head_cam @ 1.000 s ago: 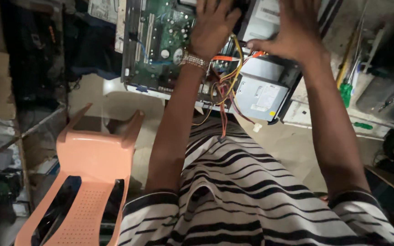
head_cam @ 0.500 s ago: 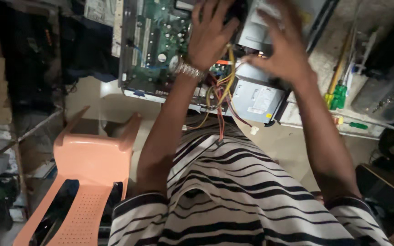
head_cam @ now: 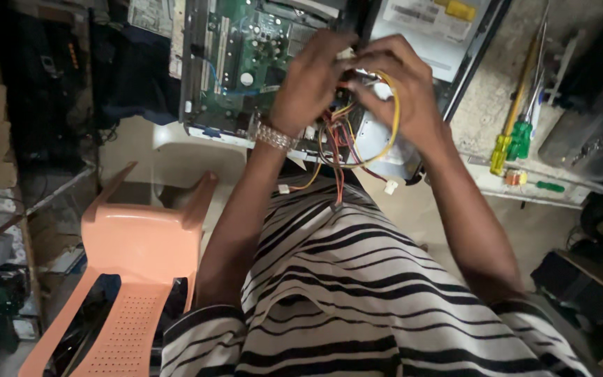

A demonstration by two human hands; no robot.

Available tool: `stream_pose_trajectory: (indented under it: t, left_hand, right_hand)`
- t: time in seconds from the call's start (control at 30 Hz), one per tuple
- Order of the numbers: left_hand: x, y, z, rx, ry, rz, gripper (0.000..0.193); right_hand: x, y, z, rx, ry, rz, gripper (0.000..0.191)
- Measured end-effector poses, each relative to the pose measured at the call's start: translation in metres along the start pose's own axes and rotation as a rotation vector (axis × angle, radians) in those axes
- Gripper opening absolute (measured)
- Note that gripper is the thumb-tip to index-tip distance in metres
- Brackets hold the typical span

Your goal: The person installs a power supply unit into a desktop computer case and connects several power cables to the motherboard and drive bays. They then use a screwdriver to secure the power supply in place.

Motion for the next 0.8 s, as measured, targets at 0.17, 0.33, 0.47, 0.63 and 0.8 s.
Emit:
stream_pose_trajectory:
  t: [0.17,0.33,0.47,0.63,0.8]
  left_hand:
    - [0.009,-0.001,-0.015,-0.258,0.014,0.014,0.024]
    - [0.014,0.001,-0.023,-0.135,-0.054,-0.048,0.029]
    - [0.015,0.0,-0.027,-0.172,-0.048,-0.054,0.031]
    - [0.016,-0.004,-0.026,-0.162,-0.129,-0.01,0.025]
    - [0.011,0.005,-0.033,-0.049,-0.069,0.213,0.017]
  right_hand:
    - [0.018,0.01,0.021,0.044,-0.006,-0.008,0.018]
    - [0.018,0.016,0.028,0.058,-0.024,-0.134,0.014]
    - [0.021,0.018,0.031,0.126,-0.143,-0.149,0.014]
    - [0.013,0.007,0.047,0.019,-0.246,-0.082,0.012]
    - [-0.004,0.007,0.107,-0.311,-0.279,0.069,0.006]
Point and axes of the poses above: each hand's wrist, its own x-axis towards the middle knuckle, its own y-axis out of the back of the hand, z = x × y, the point moved 5 cm from there along x, towards the middle knuckle, and after that the axes turned 10 degrees about -z, right-handed, at the moved point
